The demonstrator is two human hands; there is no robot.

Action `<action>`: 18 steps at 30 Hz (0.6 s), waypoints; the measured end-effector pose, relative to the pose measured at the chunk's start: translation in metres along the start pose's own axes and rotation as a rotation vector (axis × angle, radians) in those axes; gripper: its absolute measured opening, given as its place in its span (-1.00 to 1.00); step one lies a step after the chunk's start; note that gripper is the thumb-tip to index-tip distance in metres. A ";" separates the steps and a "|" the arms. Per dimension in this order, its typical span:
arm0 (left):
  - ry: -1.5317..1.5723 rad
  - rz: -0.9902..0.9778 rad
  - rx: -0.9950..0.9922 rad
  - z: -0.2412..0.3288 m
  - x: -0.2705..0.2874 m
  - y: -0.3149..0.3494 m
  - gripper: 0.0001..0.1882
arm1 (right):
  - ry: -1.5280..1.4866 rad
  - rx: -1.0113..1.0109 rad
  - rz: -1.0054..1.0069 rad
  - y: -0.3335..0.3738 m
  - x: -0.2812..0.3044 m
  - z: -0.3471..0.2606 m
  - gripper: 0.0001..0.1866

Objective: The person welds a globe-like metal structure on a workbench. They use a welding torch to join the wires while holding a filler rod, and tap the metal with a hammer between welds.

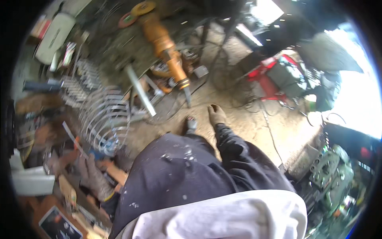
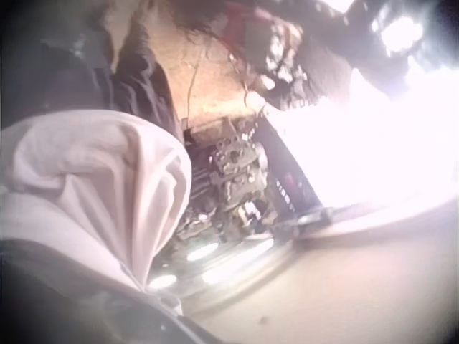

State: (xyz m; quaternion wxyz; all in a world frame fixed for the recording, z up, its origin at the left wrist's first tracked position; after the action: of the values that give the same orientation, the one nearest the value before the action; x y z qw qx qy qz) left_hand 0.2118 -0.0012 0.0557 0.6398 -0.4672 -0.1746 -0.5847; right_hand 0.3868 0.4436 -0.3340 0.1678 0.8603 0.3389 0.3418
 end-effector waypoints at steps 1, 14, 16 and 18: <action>0.069 0.008 0.020 0.013 0.001 -0.005 -0.72 | -0.273 0.123 0.214 -0.003 0.009 -0.020 -0.62; 0.578 0.004 0.008 -0.018 -0.029 -0.012 -0.71 | -0.025 0.465 0.696 -0.049 0.135 -0.341 -0.25; 0.457 -0.032 -0.151 -0.020 -0.027 -0.005 -0.73 | -0.014 0.475 0.859 -0.035 0.124 -0.366 -0.26; 0.599 0.009 0.144 -0.006 -0.025 0.006 -0.70 | -0.069 0.446 0.826 -0.039 0.117 -0.382 -0.29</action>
State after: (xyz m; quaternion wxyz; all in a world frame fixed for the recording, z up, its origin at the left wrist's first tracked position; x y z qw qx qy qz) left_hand 0.2090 0.0081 0.0316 0.6969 -0.2283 -0.0168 -0.6797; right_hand 0.1625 0.5750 -0.0276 -0.1600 0.9490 0.0275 0.2702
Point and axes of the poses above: each hand's wrist, its own y-axis away from the middle knuckle, its own x-axis out of the back of the hand, z = x × y, the point moved 1 cm from there along -y, towards the middle knuckle, and after that the axes turned 1 degree about y, right-handed, at the moved point
